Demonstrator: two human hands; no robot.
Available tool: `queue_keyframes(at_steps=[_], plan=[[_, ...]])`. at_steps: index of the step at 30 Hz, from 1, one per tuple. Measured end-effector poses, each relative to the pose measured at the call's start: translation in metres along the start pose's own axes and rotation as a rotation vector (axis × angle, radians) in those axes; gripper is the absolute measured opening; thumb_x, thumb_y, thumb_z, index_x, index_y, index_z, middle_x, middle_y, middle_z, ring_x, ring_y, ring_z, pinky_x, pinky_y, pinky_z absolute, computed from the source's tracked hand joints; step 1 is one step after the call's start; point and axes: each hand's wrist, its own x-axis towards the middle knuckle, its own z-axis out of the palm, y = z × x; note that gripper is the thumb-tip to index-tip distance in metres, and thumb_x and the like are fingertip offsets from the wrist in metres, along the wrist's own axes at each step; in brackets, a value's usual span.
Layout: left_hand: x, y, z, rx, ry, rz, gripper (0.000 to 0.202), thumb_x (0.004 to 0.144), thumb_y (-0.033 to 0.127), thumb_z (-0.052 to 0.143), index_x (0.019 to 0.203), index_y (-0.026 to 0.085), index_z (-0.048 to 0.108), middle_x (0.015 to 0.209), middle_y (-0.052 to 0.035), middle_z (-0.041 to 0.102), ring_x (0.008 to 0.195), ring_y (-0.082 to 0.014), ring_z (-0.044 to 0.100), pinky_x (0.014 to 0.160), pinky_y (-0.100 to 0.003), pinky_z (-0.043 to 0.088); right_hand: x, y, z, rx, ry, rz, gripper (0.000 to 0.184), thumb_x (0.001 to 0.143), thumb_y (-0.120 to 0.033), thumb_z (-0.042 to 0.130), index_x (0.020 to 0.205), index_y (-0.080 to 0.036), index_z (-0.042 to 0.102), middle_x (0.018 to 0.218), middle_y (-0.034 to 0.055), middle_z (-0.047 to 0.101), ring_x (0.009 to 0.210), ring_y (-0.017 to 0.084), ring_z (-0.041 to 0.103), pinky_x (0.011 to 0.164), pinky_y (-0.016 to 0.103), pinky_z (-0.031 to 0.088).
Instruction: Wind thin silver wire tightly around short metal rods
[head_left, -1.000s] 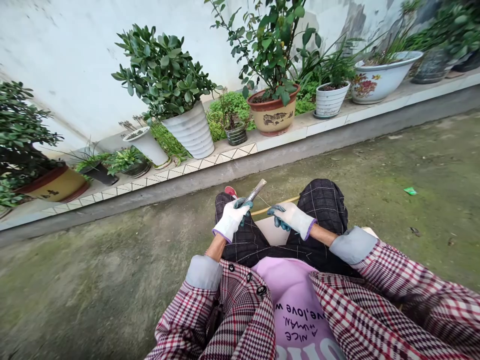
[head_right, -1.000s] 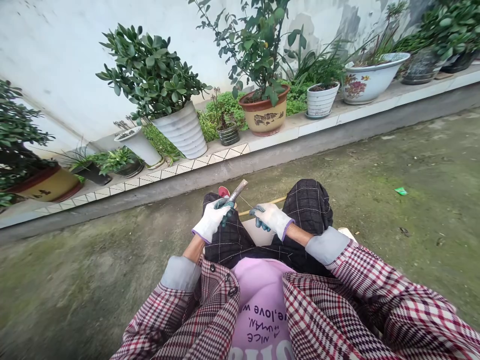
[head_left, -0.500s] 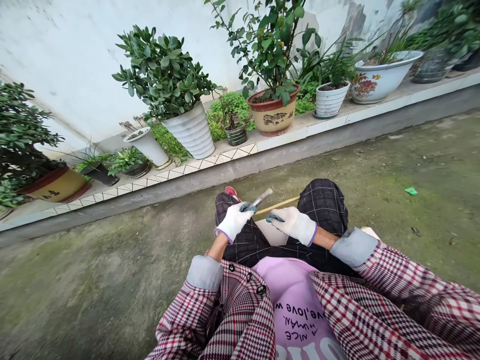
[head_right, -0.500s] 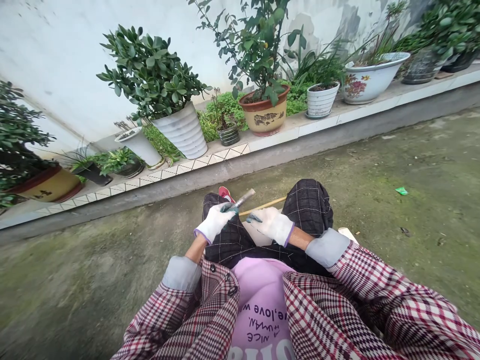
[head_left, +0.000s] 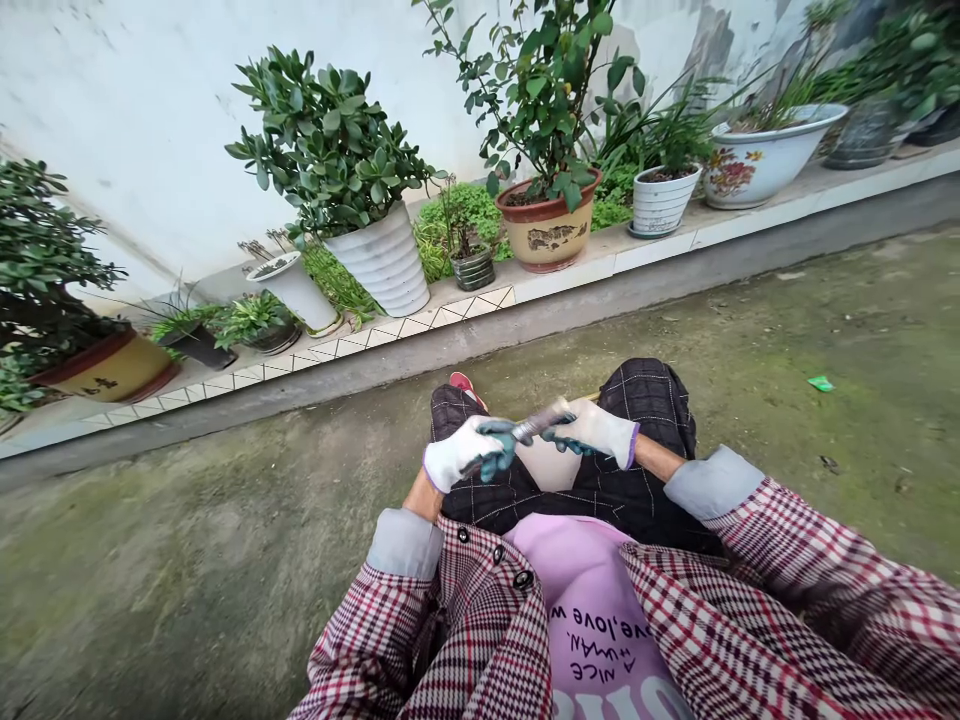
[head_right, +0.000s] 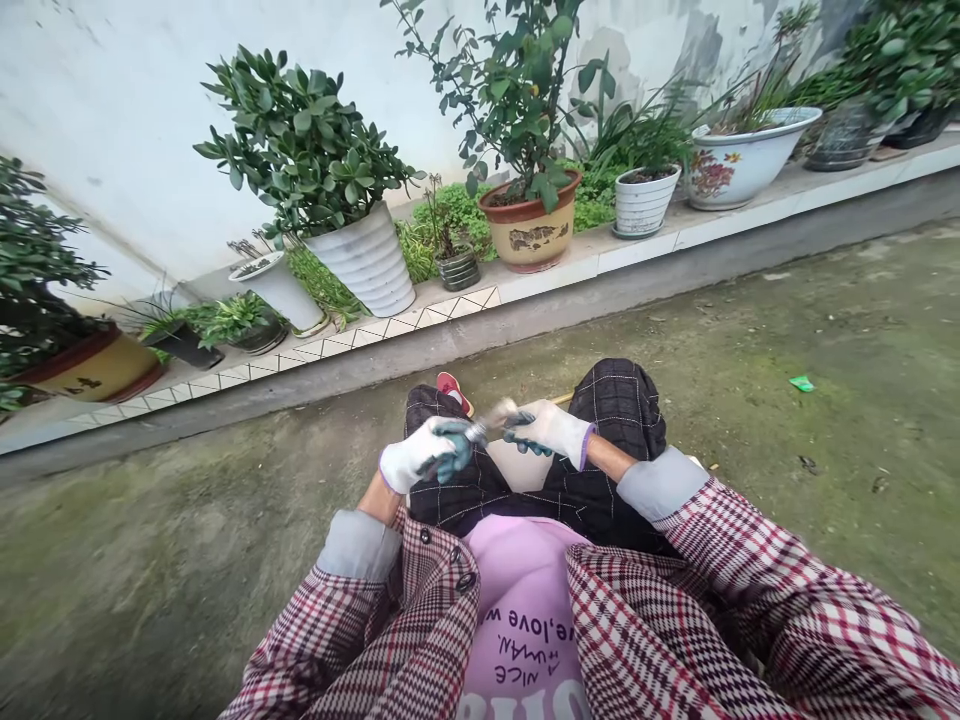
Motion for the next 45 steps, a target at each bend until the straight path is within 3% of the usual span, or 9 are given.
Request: queue_keyframes(at_steps=[2, 7, 11, 16, 25, 30, 36, 41, 45], plan=[[0.008, 0.004, -0.006, -0.125, -0.030, 0.082, 0.053, 0.070, 0.051, 0.071, 0.103, 0.010, 0.066, 0.056, 0.0021, 0.055, 0.036, -0.0064, 0.038, 0.037, -0.023, 0.035, -0.004, -0.001, 0.008, -0.002, -0.009, 0.026, 0.019, 0.077, -0.028, 0.061, 0.086, -0.015, 0.072, 0.061, 0.0001, 0.064, 0.044, 0.008, 0.048, 0.041, 0.020, 0.038], [0.019, 0.000, -0.019, -0.325, 0.149, 0.189, 0.050, 0.079, 0.049, 0.067, 0.109, 0.011, 0.059, 0.057, 0.0054, 0.050, 0.038, -0.0057, 0.038, 0.035, -0.020, 0.031, -0.007, 0.001, 0.020, -0.078, -0.057, -0.049, 0.015, 0.076, -0.025, 0.062, 0.082, -0.016, 0.072, 0.061, 0.0004, 0.064, 0.048, 0.008, 0.051, 0.041, 0.017, 0.038], [0.020, -0.004, -0.019, -0.347, 0.125, 0.192, 0.048, 0.080, 0.048, 0.066, 0.110, 0.011, 0.059, 0.057, 0.0055, 0.050, 0.038, -0.0056, 0.037, 0.035, -0.020, 0.032, -0.001, 0.002, 0.005, 0.177, 0.090, -0.021, 0.021, 0.074, -0.033, 0.068, 0.083, -0.015, 0.070, 0.059, -0.0005, 0.062, 0.045, 0.007, 0.048, 0.039, 0.018, 0.036], [0.019, -0.001, -0.012, -0.334, 0.073, 0.191, 0.047, 0.081, 0.048, 0.066, 0.109, 0.011, 0.060, 0.058, 0.0044, 0.053, 0.036, -0.0061, 0.038, 0.034, -0.021, 0.034, 0.005, 0.003, -0.023, 0.366, 0.274, -0.174, 0.030, 0.064, -0.040, 0.078, 0.076, -0.014, 0.070, 0.067, 0.0023, 0.066, 0.057, 0.011, 0.056, 0.053, 0.023, 0.047], [0.017, 0.001, 0.003, -0.269, 0.092, 0.127, 0.047, 0.078, 0.045, 0.069, 0.106, 0.007, 0.062, 0.063, 0.0016, 0.058, 0.039, -0.0075, 0.047, 0.036, -0.022, 0.037, -0.007, -0.015, -0.031, 0.019, 0.436, -0.400, 0.020, 0.075, -0.038, 0.071, 0.080, -0.019, 0.075, 0.088, 0.0043, 0.073, 0.086, 0.020, 0.066, 0.081, 0.031, 0.051], [0.016, 0.003, 0.008, -0.271, 0.072, 0.148, 0.045, 0.078, 0.043, 0.069, 0.102, 0.006, 0.063, 0.065, 0.0000, 0.060, 0.040, -0.0083, 0.050, 0.037, -0.022, 0.039, -0.007, -0.028, -0.025, 0.218, 0.410, -0.277, 0.029, 0.070, -0.037, 0.071, 0.089, -0.015, 0.075, 0.082, 0.0050, 0.072, 0.069, 0.016, 0.062, 0.060, 0.027, 0.051], [0.013, 0.006, 0.012, -0.268, 0.044, 0.132, 0.045, 0.076, 0.043, 0.069, 0.102, 0.006, 0.063, 0.066, -0.0011, 0.060, 0.040, -0.0082, 0.049, 0.037, -0.022, 0.041, 0.003, -0.030, -0.016, 0.378, 0.356, -0.247, 0.043, 0.064, -0.032, 0.073, 0.103, -0.013, 0.073, 0.071, 0.0008, 0.066, 0.059, 0.012, 0.055, 0.056, 0.027, 0.050], [0.012, 0.007, 0.015, -0.242, 0.025, 0.102, 0.046, 0.075, 0.044, 0.069, 0.102, 0.007, 0.063, 0.067, -0.0012, 0.061, 0.041, -0.0079, 0.050, 0.039, -0.023, 0.043, 0.007, -0.028, -0.009, 0.272, 0.305, -0.250, 0.031, 0.067, -0.036, 0.072, 0.089, -0.014, 0.074, 0.076, 0.0025, 0.069, 0.061, 0.013, 0.057, 0.054, 0.025, 0.047], [0.013, 0.006, 0.015, -0.256, 0.016, 0.093, 0.048, 0.077, 0.047, 0.068, 0.103, 0.008, 0.062, 0.065, 0.0011, 0.058, 0.038, -0.0063, 0.045, 0.036, -0.022, 0.039, 0.002, -0.028, -0.007, 0.209, 0.338, -0.281, 0.024, 0.070, -0.038, 0.070, 0.076, -0.015, 0.072, 0.071, 0.0018, 0.067, 0.061, 0.013, 0.054, 0.054, 0.025, 0.045]])
